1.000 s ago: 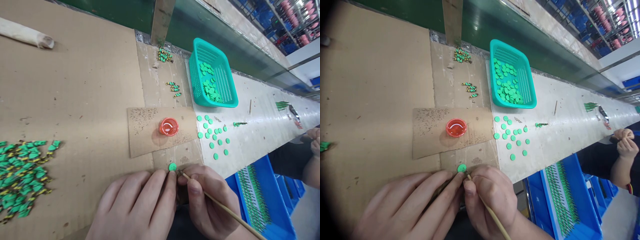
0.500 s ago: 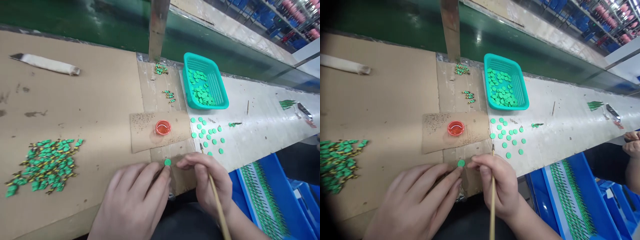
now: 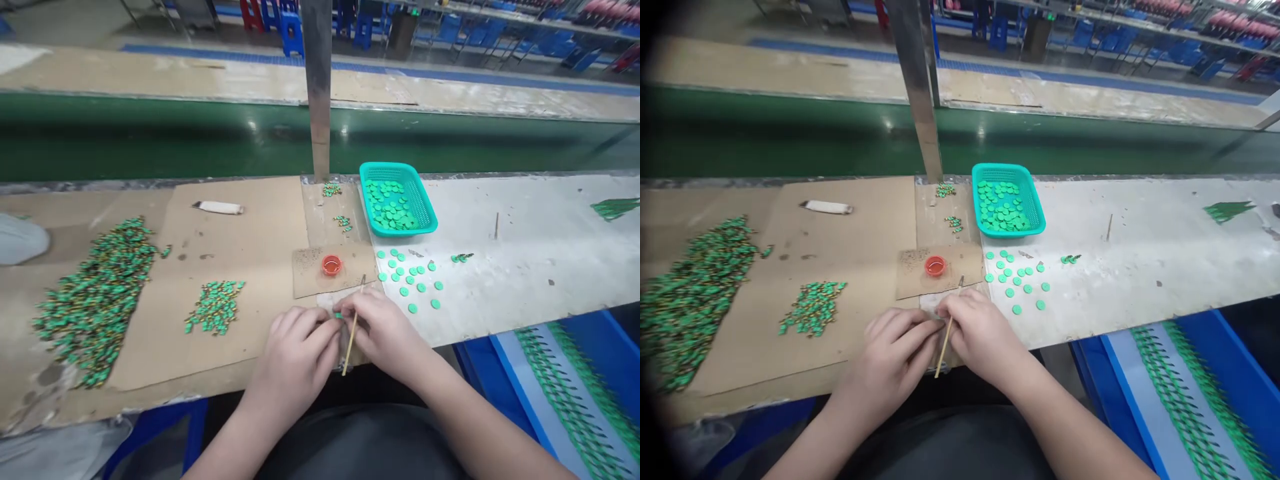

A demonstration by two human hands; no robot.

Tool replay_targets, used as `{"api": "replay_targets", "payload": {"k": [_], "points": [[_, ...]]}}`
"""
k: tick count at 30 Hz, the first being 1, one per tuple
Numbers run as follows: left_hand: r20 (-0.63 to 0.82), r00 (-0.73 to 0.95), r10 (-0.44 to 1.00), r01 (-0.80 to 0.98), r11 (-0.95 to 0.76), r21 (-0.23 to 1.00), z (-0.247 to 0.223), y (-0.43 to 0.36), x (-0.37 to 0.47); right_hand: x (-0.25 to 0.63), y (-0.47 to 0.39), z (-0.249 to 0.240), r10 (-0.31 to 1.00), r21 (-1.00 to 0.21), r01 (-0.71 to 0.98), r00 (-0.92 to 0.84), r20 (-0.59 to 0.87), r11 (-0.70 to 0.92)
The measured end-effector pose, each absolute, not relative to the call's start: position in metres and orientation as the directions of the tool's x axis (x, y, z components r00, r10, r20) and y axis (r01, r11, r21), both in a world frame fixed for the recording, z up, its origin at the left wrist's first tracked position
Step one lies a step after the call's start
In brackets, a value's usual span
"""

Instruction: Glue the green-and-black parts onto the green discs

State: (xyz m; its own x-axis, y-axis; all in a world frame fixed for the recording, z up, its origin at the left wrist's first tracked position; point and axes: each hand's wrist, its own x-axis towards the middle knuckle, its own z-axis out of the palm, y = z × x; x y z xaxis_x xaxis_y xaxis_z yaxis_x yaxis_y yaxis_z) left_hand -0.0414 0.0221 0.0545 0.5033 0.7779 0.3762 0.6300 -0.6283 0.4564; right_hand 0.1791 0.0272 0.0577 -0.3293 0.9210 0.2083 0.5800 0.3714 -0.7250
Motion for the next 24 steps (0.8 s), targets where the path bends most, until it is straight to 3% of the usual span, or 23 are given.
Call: {"api": "replay_targets", "payload": {"k": [12,14,19,24], "points": [[0.173,0.489,0.855,0.754,-0.515,0.408,0.077,0.005,-0.049,0.175,0.001,0.027,0.908,-0.677,0.61,-0.212,0.362,0.412],[0.14,0.401,0.905,0.809,-0.422,0.409,0.085,0.024,-0.076,0.176,0.001,0.023,0.905,-0.681,0.602,-0.202,0.375,0.417],[0.051,-0.121,0.991,0.958,0.104,0.266,0.131,0.119,-0.189,0.177,0.001,0.018,0.905,-0.701,0.581,-0.175,0.389,0.414],[-0.168,-0.213,0.962,0.954,0.242,0.177,0.149,0.177,-0.237,0.177,-0.002,0.015,0.897,-0.707,0.567,-0.152,0.416,0.424]]}}
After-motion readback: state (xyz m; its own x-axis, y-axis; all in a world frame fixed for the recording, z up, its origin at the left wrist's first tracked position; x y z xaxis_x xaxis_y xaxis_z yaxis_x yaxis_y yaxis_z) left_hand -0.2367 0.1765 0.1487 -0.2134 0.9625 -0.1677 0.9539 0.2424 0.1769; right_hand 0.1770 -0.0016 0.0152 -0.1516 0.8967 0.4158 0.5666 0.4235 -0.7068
